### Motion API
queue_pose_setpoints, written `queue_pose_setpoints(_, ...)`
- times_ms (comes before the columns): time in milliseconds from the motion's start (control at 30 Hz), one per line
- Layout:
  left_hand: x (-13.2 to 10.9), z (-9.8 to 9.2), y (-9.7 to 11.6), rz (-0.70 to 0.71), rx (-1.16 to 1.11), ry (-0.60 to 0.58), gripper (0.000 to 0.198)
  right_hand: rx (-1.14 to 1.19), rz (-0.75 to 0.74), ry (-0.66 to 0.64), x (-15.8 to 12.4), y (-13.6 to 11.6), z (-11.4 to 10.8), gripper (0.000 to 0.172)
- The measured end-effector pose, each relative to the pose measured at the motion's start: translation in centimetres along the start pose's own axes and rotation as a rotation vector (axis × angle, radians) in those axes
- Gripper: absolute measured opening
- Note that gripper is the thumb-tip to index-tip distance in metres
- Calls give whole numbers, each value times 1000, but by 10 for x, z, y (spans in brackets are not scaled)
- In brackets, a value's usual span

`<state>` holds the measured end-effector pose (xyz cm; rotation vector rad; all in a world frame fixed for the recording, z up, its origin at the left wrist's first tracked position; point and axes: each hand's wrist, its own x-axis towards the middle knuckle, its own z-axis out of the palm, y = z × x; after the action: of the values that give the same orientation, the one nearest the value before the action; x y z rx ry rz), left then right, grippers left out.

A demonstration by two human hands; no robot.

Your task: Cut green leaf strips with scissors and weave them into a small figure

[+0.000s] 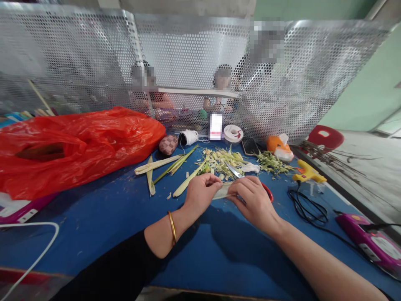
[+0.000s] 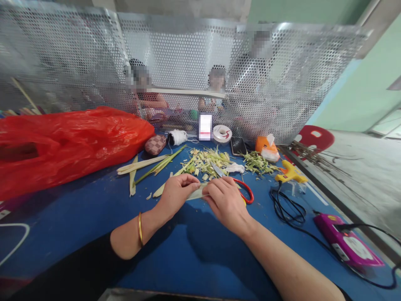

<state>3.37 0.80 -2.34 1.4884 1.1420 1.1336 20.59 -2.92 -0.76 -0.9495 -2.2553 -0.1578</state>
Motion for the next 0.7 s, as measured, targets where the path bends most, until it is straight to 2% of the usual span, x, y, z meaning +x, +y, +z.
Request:
queue_pose_setpoints(167, -1, 1, 3, 0, 7, 7, 6, -15, 15, -24, 2, 2, -1, 11)
queue_pose_setpoints(333, -2, 2, 6, -33, -45, 22, 6, 176, 113, 60, 2, 5, 1, 12)
queue_pose_setpoints(567, -2, 0, 12, -80, -124, 76, 8, 554, 396, 55, -1, 9, 8, 11)
queue_pose_setpoints(700, -3, 0, 12, -62, -136, 84, 7, 662, 553, 64, -2, 10, 12, 11)
